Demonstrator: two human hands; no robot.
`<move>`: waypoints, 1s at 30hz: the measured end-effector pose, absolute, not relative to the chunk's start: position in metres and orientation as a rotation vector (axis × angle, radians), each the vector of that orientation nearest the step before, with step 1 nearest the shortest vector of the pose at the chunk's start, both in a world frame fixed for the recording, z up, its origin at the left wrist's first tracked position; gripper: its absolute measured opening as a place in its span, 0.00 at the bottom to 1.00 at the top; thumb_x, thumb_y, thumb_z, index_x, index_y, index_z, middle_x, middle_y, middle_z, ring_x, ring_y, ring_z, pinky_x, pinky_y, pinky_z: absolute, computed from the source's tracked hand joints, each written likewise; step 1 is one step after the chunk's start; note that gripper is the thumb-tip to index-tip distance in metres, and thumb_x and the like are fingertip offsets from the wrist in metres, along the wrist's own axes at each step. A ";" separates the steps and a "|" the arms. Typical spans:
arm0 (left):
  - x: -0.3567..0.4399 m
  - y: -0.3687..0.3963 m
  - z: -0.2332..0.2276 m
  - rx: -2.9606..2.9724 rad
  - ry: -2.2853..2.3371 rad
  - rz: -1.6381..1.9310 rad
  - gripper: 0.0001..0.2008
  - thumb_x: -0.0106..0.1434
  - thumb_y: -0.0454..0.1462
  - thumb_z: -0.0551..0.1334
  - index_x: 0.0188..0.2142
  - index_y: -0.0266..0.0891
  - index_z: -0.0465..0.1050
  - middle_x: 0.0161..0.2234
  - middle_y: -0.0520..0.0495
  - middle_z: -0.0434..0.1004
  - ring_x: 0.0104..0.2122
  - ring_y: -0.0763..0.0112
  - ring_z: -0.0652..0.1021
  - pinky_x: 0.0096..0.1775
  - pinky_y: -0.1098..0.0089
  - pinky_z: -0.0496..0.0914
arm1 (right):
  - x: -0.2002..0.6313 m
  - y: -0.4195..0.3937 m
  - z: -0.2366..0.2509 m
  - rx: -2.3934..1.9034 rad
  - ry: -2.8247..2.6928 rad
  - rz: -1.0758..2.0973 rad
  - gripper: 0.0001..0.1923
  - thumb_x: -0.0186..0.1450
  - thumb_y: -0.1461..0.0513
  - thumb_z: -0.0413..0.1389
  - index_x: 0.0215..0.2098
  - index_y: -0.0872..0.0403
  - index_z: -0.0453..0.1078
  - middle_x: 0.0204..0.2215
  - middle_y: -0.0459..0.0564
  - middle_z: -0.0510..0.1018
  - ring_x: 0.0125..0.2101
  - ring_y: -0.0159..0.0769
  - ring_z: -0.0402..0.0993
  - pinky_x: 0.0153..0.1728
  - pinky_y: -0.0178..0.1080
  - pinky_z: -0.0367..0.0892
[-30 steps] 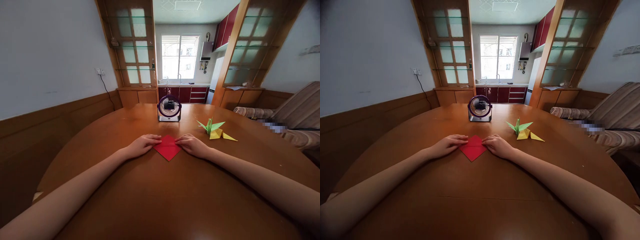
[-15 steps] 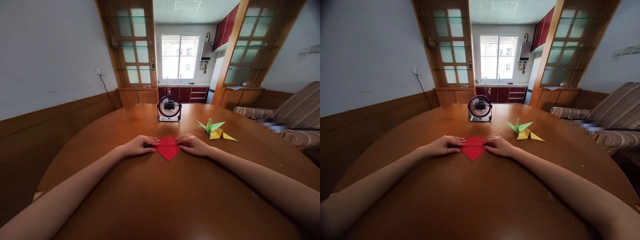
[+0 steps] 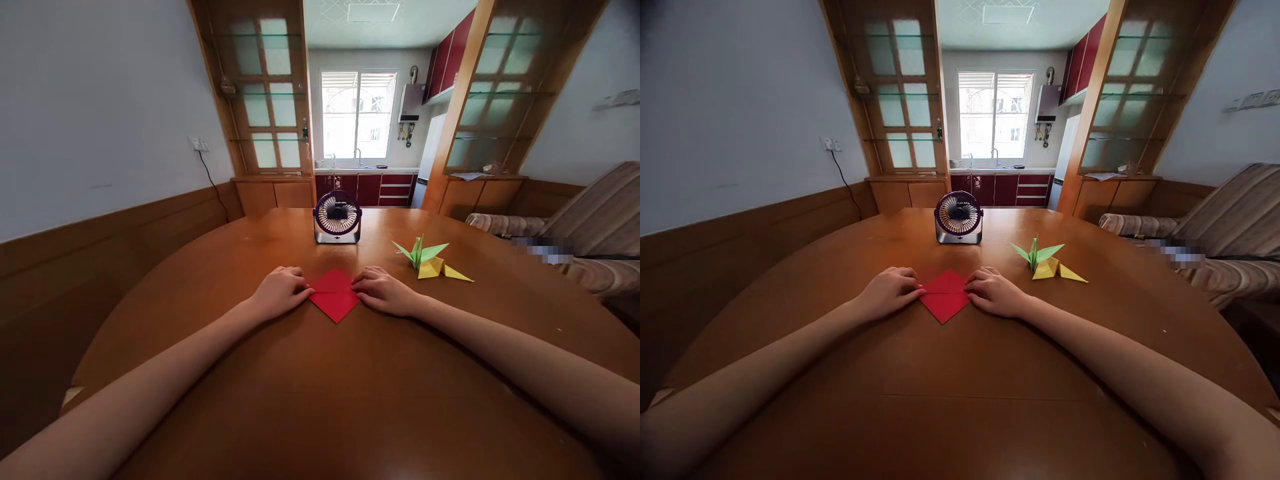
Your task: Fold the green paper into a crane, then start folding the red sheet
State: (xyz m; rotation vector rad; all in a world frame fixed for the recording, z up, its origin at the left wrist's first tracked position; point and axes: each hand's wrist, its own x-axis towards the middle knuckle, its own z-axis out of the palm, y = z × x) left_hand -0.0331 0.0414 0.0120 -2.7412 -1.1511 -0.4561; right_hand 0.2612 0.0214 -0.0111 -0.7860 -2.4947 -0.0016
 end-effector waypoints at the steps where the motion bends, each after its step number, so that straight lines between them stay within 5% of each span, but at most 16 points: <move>1: -0.030 0.038 0.012 -2.723 -1.197 -0.452 0.15 0.67 0.43 0.57 0.33 0.40 0.80 0.36 0.45 0.77 0.37 0.65 0.76 0.42 0.64 0.67 | 0.261 0.021 -0.011 -0.783 -2.495 -0.004 0.12 0.68 0.63 0.53 0.46 0.54 0.74 0.43 0.54 0.76 0.45 0.41 0.72 0.54 0.51 0.62; 14: -0.021 0.035 0.010 -2.771 -1.816 -0.915 0.09 0.56 0.42 0.63 0.30 0.38 0.76 0.38 0.44 0.75 0.37 0.62 0.76 0.38 0.65 0.68 | 0.261 0.022 -0.012 -0.776 -2.504 -0.050 0.12 0.68 0.63 0.52 0.47 0.54 0.73 0.43 0.54 0.76 0.44 0.41 0.72 0.53 0.51 0.62; 23: -0.009 0.031 0.013 -2.753 -2.176 -2.170 0.12 0.46 0.41 0.67 0.28 0.37 0.69 0.25 0.51 0.75 0.25 0.71 0.75 0.29 0.71 0.68 | 0.260 0.018 -0.008 -0.794 -2.486 -0.125 0.13 0.69 0.61 0.51 0.49 0.55 0.71 0.46 0.57 0.74 0.46 0.43 0.70 0.54 0.53 0.61; 26: -0.011 0.034 0.020 -2.491 -2.107 -2.477 0.12 0.47 0.40 0.67 0.29 0.37 0.68 0.25 0.51 0.74 0.25 0.73 0.75 0.30 0.70 0.70 | 0.260 0.018 -0.009 -0.781 -2.481 -0.110 0.13 0.69 0.61 0.50 0.49 0.54 0.71 0.46 0.56 0.74 0.46 0.43 0.70 0.53 0.52 0.62; 30: -0.021 0.041 0.029 -2.271 -1.729 -2.300 0.07 0.52 0.38 0.62 0.28 0.38 0.65 0.26 0.51 0.73 0.26 0.72 0.75 0.32 0.69 0.71 | 0.261 0.019 -0.010 -0.767 -2.485 -0.104 0.12 0.69 0.62 0.51 0.49 0.53 0.71 0.45 0.55 0.74 0.46 0.42 0.70 0.53 0.51 0.62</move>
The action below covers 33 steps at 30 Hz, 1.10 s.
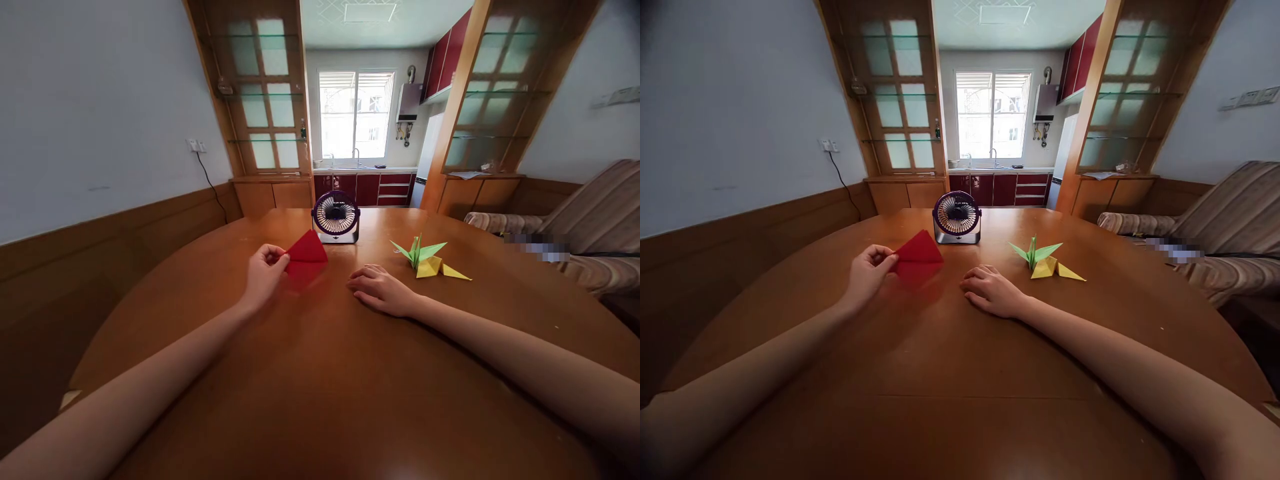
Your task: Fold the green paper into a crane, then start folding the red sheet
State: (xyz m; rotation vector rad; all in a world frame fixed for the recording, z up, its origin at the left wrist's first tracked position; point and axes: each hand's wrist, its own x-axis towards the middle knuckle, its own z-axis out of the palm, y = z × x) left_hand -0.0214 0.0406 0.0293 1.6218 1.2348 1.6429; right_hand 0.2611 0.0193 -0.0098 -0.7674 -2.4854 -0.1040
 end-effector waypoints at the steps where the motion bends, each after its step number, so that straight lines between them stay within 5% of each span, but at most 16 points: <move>1: -0.024 0.040 0.031 1.779 1.250 1.702 0.05 0.54 0.37 0.61 0.28 0.39 0.65 0.29 0.50 0.75 0.29 0.71 0.76 0.34 0.68 0.72 | 0.261 0.019 -0.010 -0.767 -2.488 -0.103 0.12 0.69 0.62 0.51 0.49 0.53 0.71 0.46 0.55 0.74 0.46 0.42 0.70 0.53 0.51 0.62; 6: -0.027 0.025 0.032 2.885 1.095 1.555 0.01 0.58 0.33 0.58 0.32 0.40 0.67 0.38 0.44 0.79 0.42 0.62 0.78 0.47 0.59 0.71 | 0.260 0.018 -0.008 -0.777 -2.500 -0.115 0.12 0.69 0.63 0.51 0.48 0.54 0.71 0.46 0.55 0.74 0.47 0.42 0.70 0.52 0.50 0.63; 10: -0.018 0.017 0.021 3.289 0.960 1.051 0.05 0.62 0.33 0.55 0.32 0.38 0.68 0.32 0.43 0.77 0.35 0.62 0.77 0.42 0.61 0.71 | 0.260 0.017 -0.007 -0.770 -2.504 -0.121 0.12 0.69 0.63 0.50 0.48 0.54 0.71 0.46 0.56 0.74 0.47 0.42 0.70 0.52 0.51 0.63; 17: -0.009 0.013 0.009 3.043 0.949 0.549 0.13 0.67 0.45 0.54 0.37 0.39 0.72 0.36 0.44 0.77 0.36 0.64 0.76 0.39 0.66 0.69 | 0.260 0.016 -0.006 -0.770 -2.507 -0.094 0.13 0.69 0.63 0.50 0.49 0.55 0.71 0.46 0.57 0.74 0.47 0.42 0.71 0.51 0.50 0.65; 23: -0.005 0.005 0.008 2.753 0.816 0.588 0.16 0.70 0.45 0.52 0.47 0.42 0.75 0.50 0.46 0.76 0.51 0.64 0.74 0.53 0.65 0.66 | 0.258 0.013 -0.005 -0.675 -2.557 -0.049 0.16 0.70 0.62 0.49 0.54 0.54 0.69 0.51 0.58 0.73 0.51 0.42 0.71 0.53 0.50 0.66; 33: -0.015 0.024 0.006 2.560 0.873 0.809 0.16 0.69 0.40 0.51 0.49 0.42 0.74 0.58 0.44 0.68 0.57 0.64 0.69 0.59 0.59 0.62 | 0.260 0.012 -0.003 -0.616 -2.633 0.160 0.15 0.70 0.61 0.51 0.52 0.56 0.73 0.52 0.58 0.74 0.54 0.40 0.70 0.56 0.45 0.66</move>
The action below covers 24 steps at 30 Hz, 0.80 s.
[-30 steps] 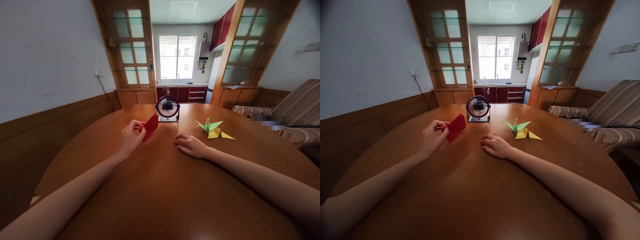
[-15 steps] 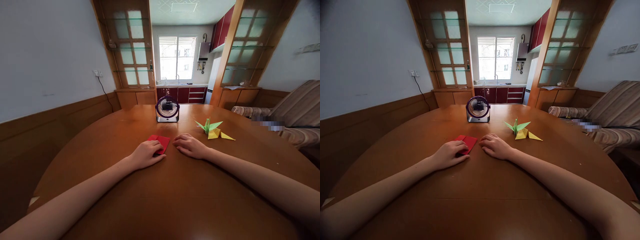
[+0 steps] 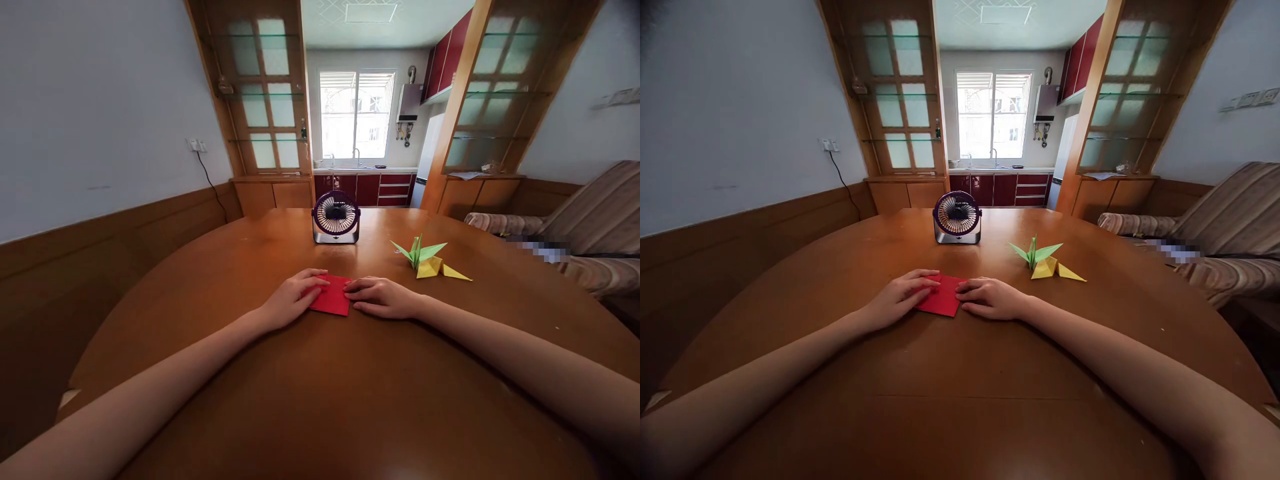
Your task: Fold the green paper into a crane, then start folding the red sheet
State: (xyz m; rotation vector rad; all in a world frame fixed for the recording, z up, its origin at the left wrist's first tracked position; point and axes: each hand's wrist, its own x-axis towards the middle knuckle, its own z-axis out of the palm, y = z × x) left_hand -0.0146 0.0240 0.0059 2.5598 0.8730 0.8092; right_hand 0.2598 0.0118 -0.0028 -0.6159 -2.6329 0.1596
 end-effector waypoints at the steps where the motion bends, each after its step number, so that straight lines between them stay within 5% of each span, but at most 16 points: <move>1: -0.018 0.029 0.005 2.564 0.896 0.781 0.16 0.69 0.41 0.52 0.50 0.42 0.74 0.59 0.43 0.68 0.58 0.63 0.69 0.60 0.59 0.62 | 0.260 0.012 -0.002 -0.609 -2.629 0.183 0.15 0.70 0.61 0.51 0.52 0.56 0.73 0.52 0.57 0.74 0.54 0.40 0.70 0.56 0.44 0.66; 10: -0.031 0.043 0.005 2.611 0.901 0.527 0.19 0.69 0.44 0.52 0.53 0.44 0.73 0.58 0.45 0.69 0.57 0.63 0.70 0.59 0.60 0.62 | 0.259 0.011 -0.001 -0.576 -2.565 0.040 0.13 0.70 0.61 0.50 0.48 0.55 0.73 0.48 0.58 0.76 0.51 0.42 0.71 0.53 0.49 0.66; 18: -0.025 0.032 0.015 2.879 0.996 0.537 0.19 0.70 0.45 0.50 0.46 0.44 0.79 0.40 0.43 0.77 0.40 0.62 0.75 0.46 0.62 0.66 | 0.258 0.010 0.000 -0.484 -2.587 0.057 0.11 0.70 0.60 0.52 0.46 0.53 0.74 0.43 0.53 0.79 0.46 0.38 0.74 0.52 0.46 0.67; 24: -0.037 0.040 0.020 2.734 0.789 0.500 0.16 0.63 0.47 0.61 0.46 0.45 0.79 0.39 0.44 0.77 0.42 0.62 0.74 0.48 0.62 0.65 | 0.261 0.014 -0.003 -0.621 -2.541 -0.008 0.09 0.68 0.60 0.54 0.42 0.53 0.75 0.42 0.52 0.80 0.44 0.39 0.76 0.52 0.47 0.65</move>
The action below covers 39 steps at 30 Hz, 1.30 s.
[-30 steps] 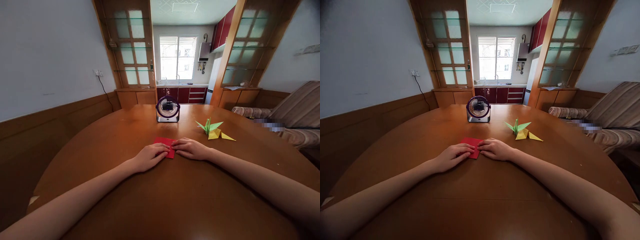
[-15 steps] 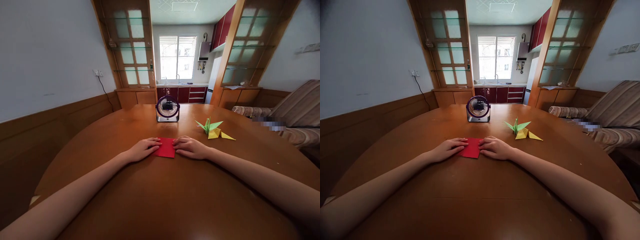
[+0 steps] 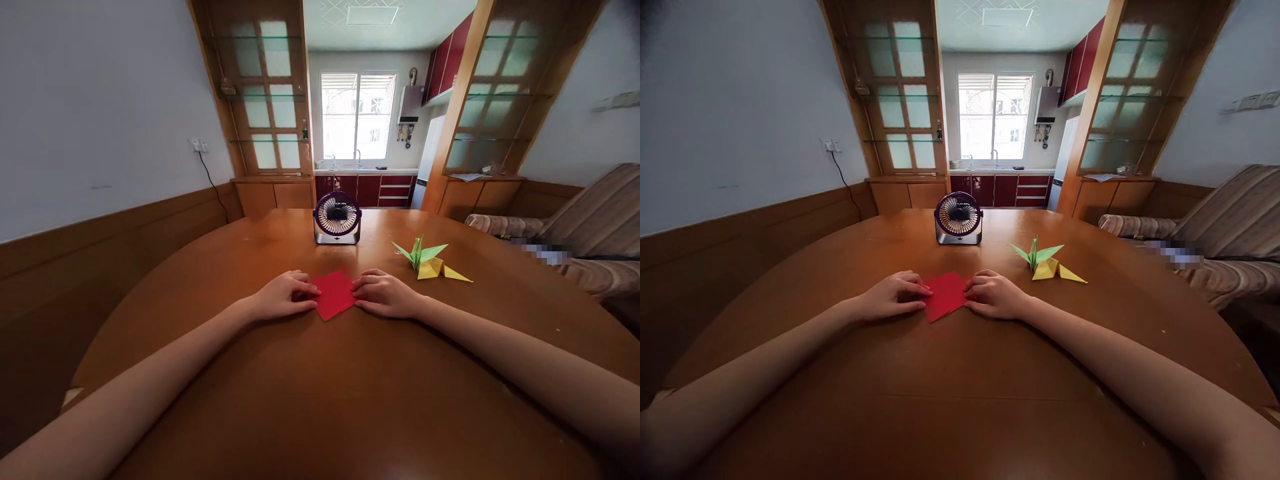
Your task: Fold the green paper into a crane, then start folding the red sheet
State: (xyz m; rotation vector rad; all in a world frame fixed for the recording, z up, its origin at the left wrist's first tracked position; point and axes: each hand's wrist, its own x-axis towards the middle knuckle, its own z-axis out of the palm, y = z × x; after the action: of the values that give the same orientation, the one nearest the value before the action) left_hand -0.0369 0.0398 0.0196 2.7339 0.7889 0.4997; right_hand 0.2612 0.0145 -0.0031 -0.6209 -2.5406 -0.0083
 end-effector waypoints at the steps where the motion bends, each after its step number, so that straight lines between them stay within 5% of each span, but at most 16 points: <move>1: -0.040 0.041 0.020 2.695 0.749 0.493 0.17 0.60 0.48 0.64 0.46 0.46 0.78 0.42 0.44 0.77 0.44 0.61 0.73 0.51 0.61 0.64 | 0.262 0.015 -0.003 -0.641 -2.533 -0.021 0.09 0.67 0.59 0.55 0.42 0.52 0.75 0.41 0.52 0.80 0.44 0.39 0.76 0.53 0.48 0.64; 5: -0.046 0.045 0.018 2.519 0.732 0.508 0.25 0.54 0.47 0.70 0.51 0.46 0.75 0.51 0.42 0.73 0.51 0.59 0.71 0.55 0.59 0.64 | 0.266 0.017 -0.001 -0.694 -2.512 0.042 0.10 0.65 0.56 0.58 0.41 0.52 0.75 0.41 0.51 0.80 0.44 0.39 0.76 0.55 0.50 0.61; 19: -0.043 0.048 0.013 2.531 0.688 0.634 0.15 0.59 0.45 0.66 0.45 0.44 0.79 0.39 0.44 0.78 0.40 0.66 0.77 0.44 0.68 0.70 | 0.272 0.026 -0.006 -0.622 -2.402 0.336 0.12 0.68 0.56 0.56 0.44 0.54 0.75 0.38 0.52 0.79 0.39 0.36 0.75 0.44 0.43 0.70; 26: -0.039 0.044 0.013 2.525 0.760 0.673 0.13 0.63 0.46 0.62 0.41 0.44 0.80 0.38 0.45 0.79 0.39 0.67 0.77 0.42 0.69 0.70 | 0.269 0.025 -0.003 -0.685 -2.424 0.187 0.17 0.72 0.58 0.48 0.35 0.56 0.75 0.35 0.53 0.78 0.35 0.35 0.73 0.42 0.42 0.69; 39: -0.035 0.053 -0.004 2.479 1.170 0.833 0.12 0.61 0.42 0.63 0.42 0.38 0.77 0.30 0.49 0.76 0.29 0.70 0.74 0.34 0.70 0.69 | 0.268 0.028 -0.011 -0.931 -2.364 -0.022 0.10 0.68 0.58 0.53 0.31 0.55 0.68 0.33 0.52 0.74 0.34 0.38 0.70 0.39 0.42 0.67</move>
State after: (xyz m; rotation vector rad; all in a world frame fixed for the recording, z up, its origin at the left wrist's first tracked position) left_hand -0.0355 0.0533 -0.0037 2.4787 1.1695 0.8333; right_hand 0.2683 0.0281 -0.0105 -0.9307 -2.3643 -0.0217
